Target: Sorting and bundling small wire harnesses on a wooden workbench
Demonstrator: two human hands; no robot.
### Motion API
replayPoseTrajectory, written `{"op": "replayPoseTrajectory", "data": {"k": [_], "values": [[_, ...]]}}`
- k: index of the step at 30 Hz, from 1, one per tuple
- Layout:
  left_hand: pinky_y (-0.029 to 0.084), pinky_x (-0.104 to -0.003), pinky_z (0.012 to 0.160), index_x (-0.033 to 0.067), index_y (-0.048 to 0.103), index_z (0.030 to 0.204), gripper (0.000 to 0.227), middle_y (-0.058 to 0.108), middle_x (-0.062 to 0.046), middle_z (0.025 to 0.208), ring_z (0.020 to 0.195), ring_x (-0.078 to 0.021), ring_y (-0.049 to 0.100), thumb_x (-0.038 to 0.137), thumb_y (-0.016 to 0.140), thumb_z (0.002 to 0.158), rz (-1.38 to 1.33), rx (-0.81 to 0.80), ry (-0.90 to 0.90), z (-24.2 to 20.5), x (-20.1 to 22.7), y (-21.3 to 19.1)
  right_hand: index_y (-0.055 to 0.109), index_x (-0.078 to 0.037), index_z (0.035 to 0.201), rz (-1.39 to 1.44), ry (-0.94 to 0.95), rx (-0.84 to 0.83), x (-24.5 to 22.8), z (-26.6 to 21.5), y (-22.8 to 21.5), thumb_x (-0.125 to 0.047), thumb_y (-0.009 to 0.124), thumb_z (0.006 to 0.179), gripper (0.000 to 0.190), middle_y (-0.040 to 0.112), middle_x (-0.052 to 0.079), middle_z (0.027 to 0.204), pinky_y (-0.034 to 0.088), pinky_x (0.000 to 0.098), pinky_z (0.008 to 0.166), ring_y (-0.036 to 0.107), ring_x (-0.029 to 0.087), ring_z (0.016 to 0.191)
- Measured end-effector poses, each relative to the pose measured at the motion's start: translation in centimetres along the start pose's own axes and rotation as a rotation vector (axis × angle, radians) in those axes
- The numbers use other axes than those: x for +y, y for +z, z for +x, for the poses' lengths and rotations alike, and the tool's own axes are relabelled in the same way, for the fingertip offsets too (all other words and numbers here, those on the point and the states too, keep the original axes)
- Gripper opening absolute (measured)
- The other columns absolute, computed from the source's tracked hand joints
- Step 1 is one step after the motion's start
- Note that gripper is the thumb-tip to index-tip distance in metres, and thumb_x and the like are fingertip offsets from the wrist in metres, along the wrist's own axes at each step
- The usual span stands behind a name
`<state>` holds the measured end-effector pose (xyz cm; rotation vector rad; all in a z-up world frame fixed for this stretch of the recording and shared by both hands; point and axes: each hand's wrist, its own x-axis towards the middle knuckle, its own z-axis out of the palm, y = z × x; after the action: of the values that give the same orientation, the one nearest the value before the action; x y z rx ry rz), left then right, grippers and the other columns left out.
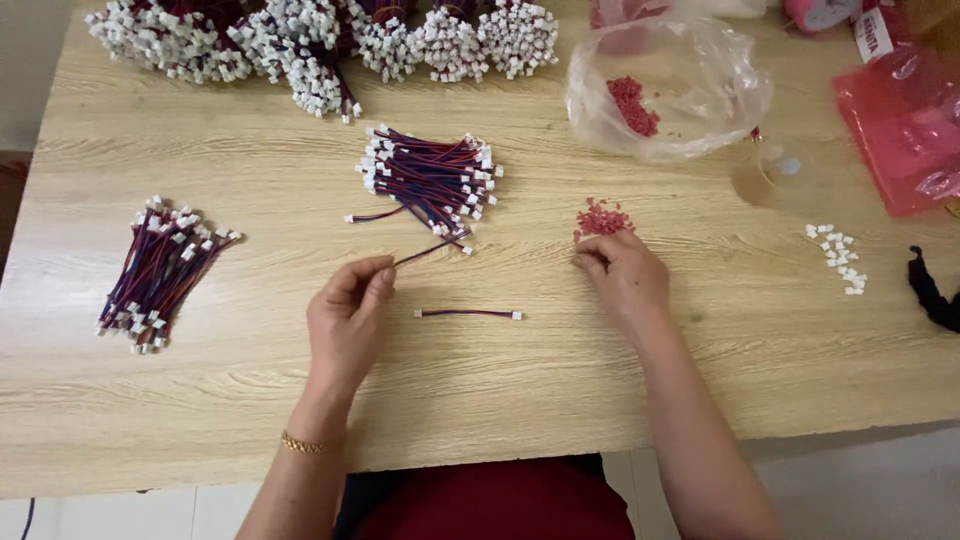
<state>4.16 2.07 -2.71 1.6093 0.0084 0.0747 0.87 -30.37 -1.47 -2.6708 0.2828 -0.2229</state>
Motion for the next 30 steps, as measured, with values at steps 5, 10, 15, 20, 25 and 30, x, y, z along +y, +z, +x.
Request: {"op": "replayPoseTrajectory", "data": {"k": [5,10,15,20,25,30], "values": [[0.053,-0.021,0.064,0.0032,0.069,0.106,0.017,0.068,-0.005,0.085,0.073,-0.0097,0.061,0.011,0.067,0.091,-0.131,-0.006,-0.144,-1.8,0.5,0.2,0.069,-0.026,0.098,-0.128,0.006,-0.045,0.5,0.7,1.1,-0.038,0.064,0.091,0.015,0.063,0.004,0.093,0.053,0.0440,0.082,0.067,0.030,0.092],[0.053,-0.021,0.063,0.0027,0.069,0.107,0.017,0.068,-0.006,0.084,0.072,-0.0101,0.062,0.011,0.066,0.091,-0.195,-0.020,-0.162,-2.3,-1.1,0.7,0.066,-0.018,0.099,-0.176,0.026,-0.068,0.1,0.8,0.9,-0.033,0.056,0.098,0.018,0.062,0.008,0.094,0.052,0.0470,0.078,0.067,0.035,0.091],[0.053,-0.022,0.064,0.0015,0.069,0.107,0.019,0.067,-0.008,0.085,0.074,-0.0116,0.062,0.011,0.065,0.091,-0.265,-0.003,-0.169,-2.4,-1.1,1.5,0.056,-0.003,0.089,0.631,0.053,0.052,-2.6,-0.9,0.6,-0.010,0.053,0.103,0.016,0.063,0.011,0.073,0.055,0.0317,0.058,0.065,0.022,0.061],[0.054,-0.022,0.064,0.0008,0.069,0.106,0.018,0.067,-0.007,0.082,0.072,-0.0106,0.062,0.007,0.068,0.090,-0.341,-0.003,-0.192,-2.4,-1.3,2.6,0.061,-0.001,0.100,1.049,0.023,-0.103,-7.4,-2.0,1.1,0.000,0.065,0.091,0.010,0.066,0.011,0.077,0.059,0.0285,0.061,0.068,0.017,0.065],[0.056,-0.022,0.063,-0.0001,0.069,0.106,0.019,0.069,-0.009,0.080,0.070,-0.0118,0.065,0.008,0.069,0.089,-0.401,-0.006,-0.215,-2.7,-0.6,3.2,0.064,0.001,0.104,1.233,0.045,-0.216,-11.6,-2.7,1.1,0.001,0.065,0.088,0.016,0.067,0.012,0.075,0.061,0.0290,0.060,0.070,0.016,0.064],[0.058,-0.023,0.066,-0.0003,0.070,0.105,0.018,0.069,-0.010,0.083,0.073,-0.0131,0.066,0.008,0.068,0.090,-0.412,-0.027,-0.246,-2.8,-0.4,3.1,0.067,0.002,0.097,1.152,-0.067,-0.291,-13.9,-2.9,1.2,0.000,0.066,0.088,0.009,0.065,0.011,0.066,0.057,0.0254,0.056,0.064,0.014,0.059]]}}
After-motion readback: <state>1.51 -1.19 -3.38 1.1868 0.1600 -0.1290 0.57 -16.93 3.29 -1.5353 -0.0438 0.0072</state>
